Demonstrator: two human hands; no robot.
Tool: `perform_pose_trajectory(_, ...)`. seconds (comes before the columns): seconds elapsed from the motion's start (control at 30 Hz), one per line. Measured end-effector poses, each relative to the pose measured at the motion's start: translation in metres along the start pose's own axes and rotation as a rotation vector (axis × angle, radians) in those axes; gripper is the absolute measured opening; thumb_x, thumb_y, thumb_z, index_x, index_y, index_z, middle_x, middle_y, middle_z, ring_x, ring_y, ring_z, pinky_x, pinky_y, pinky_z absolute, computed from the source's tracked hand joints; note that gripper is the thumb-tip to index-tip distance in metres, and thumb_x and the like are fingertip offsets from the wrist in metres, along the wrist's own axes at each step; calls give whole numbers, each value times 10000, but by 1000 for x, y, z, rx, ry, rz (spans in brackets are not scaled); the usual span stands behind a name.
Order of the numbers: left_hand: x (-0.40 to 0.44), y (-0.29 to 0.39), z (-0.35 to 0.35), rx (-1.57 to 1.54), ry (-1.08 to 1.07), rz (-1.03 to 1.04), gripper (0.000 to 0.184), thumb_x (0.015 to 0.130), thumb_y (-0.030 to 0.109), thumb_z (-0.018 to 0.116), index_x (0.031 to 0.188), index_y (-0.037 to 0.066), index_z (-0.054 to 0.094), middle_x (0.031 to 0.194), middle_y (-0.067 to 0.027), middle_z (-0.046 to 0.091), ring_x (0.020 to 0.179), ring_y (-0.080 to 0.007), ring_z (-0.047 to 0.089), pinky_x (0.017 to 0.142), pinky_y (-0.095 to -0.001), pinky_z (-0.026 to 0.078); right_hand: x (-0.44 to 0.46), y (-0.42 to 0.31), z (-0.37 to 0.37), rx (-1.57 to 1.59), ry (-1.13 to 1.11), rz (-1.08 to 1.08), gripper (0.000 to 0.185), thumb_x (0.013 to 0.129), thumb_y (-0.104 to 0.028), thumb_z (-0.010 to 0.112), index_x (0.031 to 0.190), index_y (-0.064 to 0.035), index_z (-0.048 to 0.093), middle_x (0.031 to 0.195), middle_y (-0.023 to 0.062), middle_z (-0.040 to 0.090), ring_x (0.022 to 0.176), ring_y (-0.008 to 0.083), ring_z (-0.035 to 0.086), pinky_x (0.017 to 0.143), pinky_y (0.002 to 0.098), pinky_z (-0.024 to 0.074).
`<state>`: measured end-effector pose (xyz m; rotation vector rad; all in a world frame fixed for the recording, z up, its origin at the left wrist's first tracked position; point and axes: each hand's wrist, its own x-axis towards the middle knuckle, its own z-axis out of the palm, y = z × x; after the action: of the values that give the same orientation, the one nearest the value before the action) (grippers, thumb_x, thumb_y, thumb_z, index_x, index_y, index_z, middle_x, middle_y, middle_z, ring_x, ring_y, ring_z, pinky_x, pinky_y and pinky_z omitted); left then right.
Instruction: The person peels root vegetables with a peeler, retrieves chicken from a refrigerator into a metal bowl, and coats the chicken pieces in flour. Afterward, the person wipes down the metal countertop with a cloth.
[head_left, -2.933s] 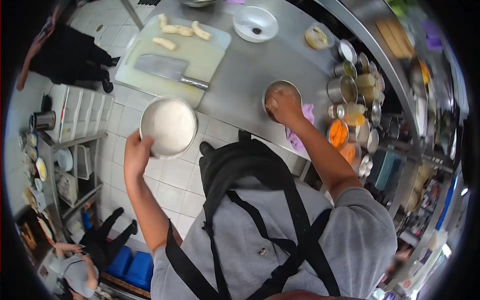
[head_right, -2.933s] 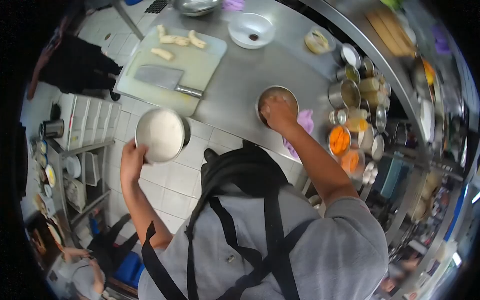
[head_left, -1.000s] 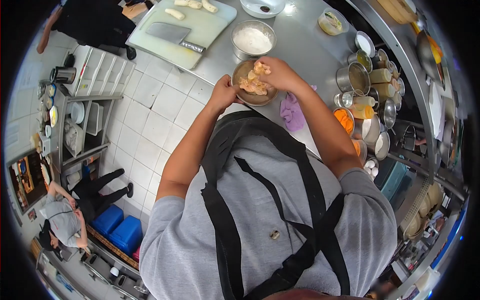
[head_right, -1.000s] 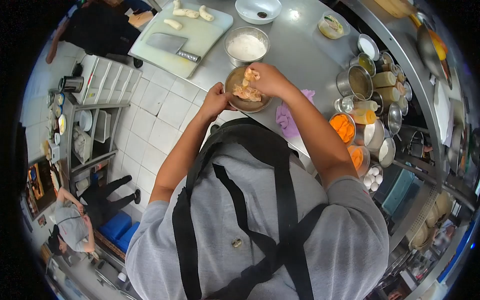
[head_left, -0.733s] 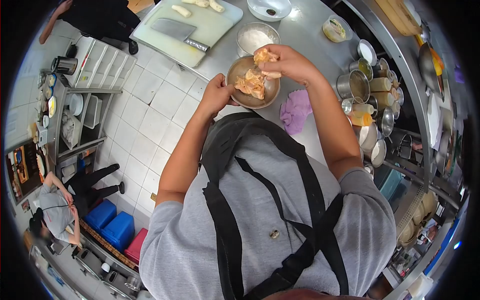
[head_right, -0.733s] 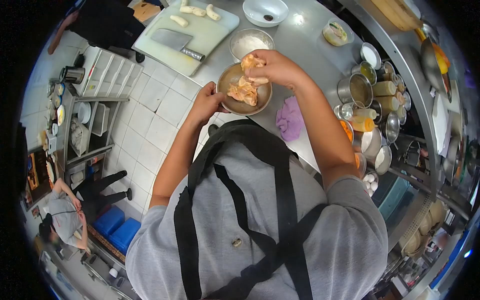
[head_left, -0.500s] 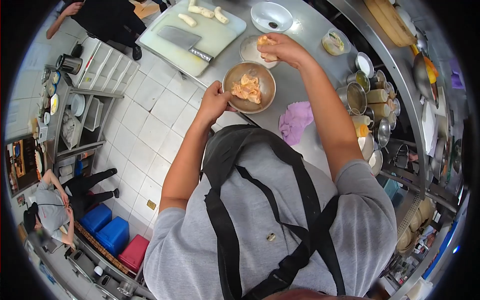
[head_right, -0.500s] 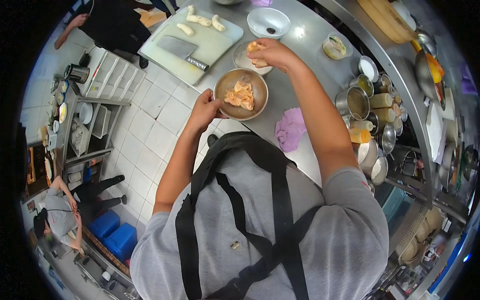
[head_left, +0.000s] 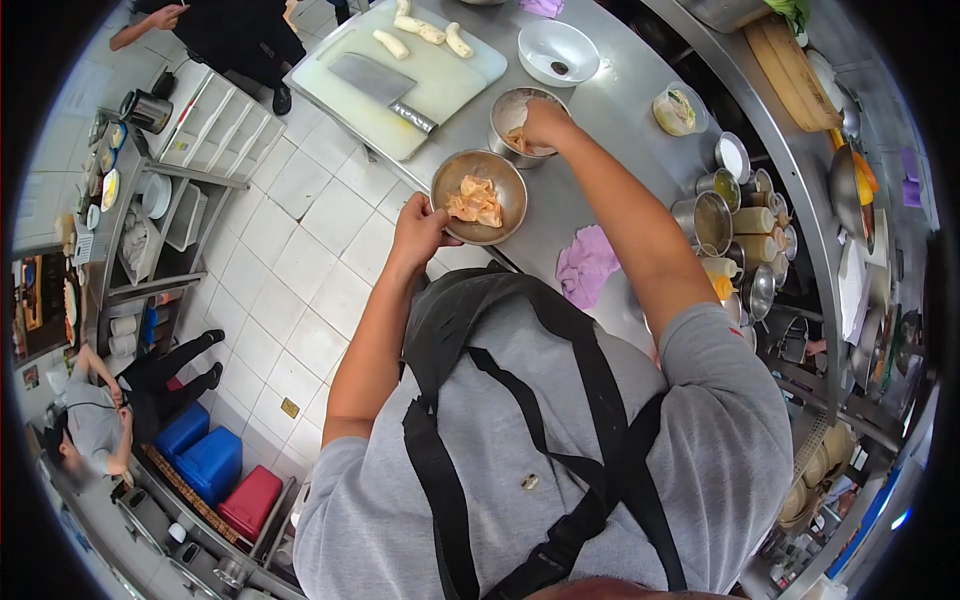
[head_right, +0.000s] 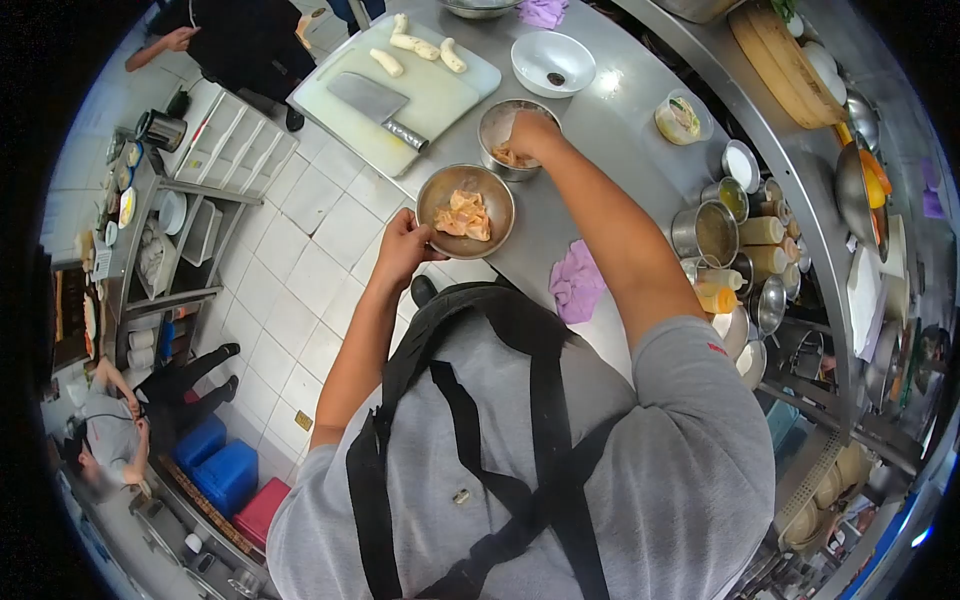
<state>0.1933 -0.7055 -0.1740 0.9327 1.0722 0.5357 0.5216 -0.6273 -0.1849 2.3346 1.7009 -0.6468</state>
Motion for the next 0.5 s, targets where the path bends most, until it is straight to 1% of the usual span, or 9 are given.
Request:
perform_pose_trajectory(0.03,2,-1,1,3,-2,0,189,901,-12,593,875,54,417,828,-57,517,660,-185,643,570,-366,671,3,0,10,3,1,2,489,876,-161,655,1344,-18,642,1265,246,693,1161,392,685,1012,475,537)
perform_pose_trajectory(0.13,9,2,5,1,-6,0,188,905,-7,593,881,55,417,838,-58,517,687,-186,641,577,-374,674,19,0,28,86,102,48,457,885,-203,643,1312,-42,673,1279,230,691,1121,385,701,980,460,551)
perform_pose_trajectory(0.2,10,5,8,24,-3,10,181,902,-20,584,891,53,419,853,-70,524,685,-241,691,606,-379,684,32,5,28,213,-150,-96,414,904,-265,628,1260,-70,714,1264,208,704,1082,375,712,960,443,555)
perform_pose_trajectory(0.23,11,5,7,23,0,10,181,902,-20,584,891,53,419,853,-70,524,685,-241,691,606,-379,684,22,1,17,213,-150,-100,414,904,-265,628,1260,-70,714,1264,208,704,1082,375,712,960,443,555)
perform_pose_trajectory(0.3,13,2,5,38,4,12,183,907,-18,586,893,52,417,864,-75,529,688,-246,696,606,-383,685,-12,-10,-16,649,-25,-5,385,834,-152,616,1177,-43,751,1234,213,723,1094,362,719,943,430,572)
perform_pose_trajectory(0.33,13,1,5,38,3,8,183,907,-18,586,893,52,417,864,-75,529,688,-246,696,606,-383,685,-14,-10,-17,649,-28,-2,385,834,-152,616,1177,-43,751,1234,213,723,1094,362,719,943,430,572)
perform_pose_trajectory(0.4,13,1,5,-4,-10,-1,183,910,-16,588,898,49,418,860,-76,527,688,-250,697,610,-389,687,-19,-11,-17,357,114,-104,395,837,-155,641,1211,-89,750,1233,201,726,1123,366,707,969,424,562)
perform_pose_trajectory(0.43,15,-1,5,4,-17,-2,183,910,-16,588,898,49,418,860,-76,527,688,-250,697,610,-389,687,-11,-6,-1,363,118,-96,395,837,-155,641,1211,-89,750,1233,201,726,1123,366,707,969,424,562)
perform_pose_trajectory(0.5,18,-3,5,-3,-26,-12,179,914,-17,585,906,49,419,865,-80,532,692,-252,696,617,-395,689,-4,-9,22,187,67,-157,411,815,-155,682,1217,-100,749,1230,188,729,1135,354,704,975,428,560)
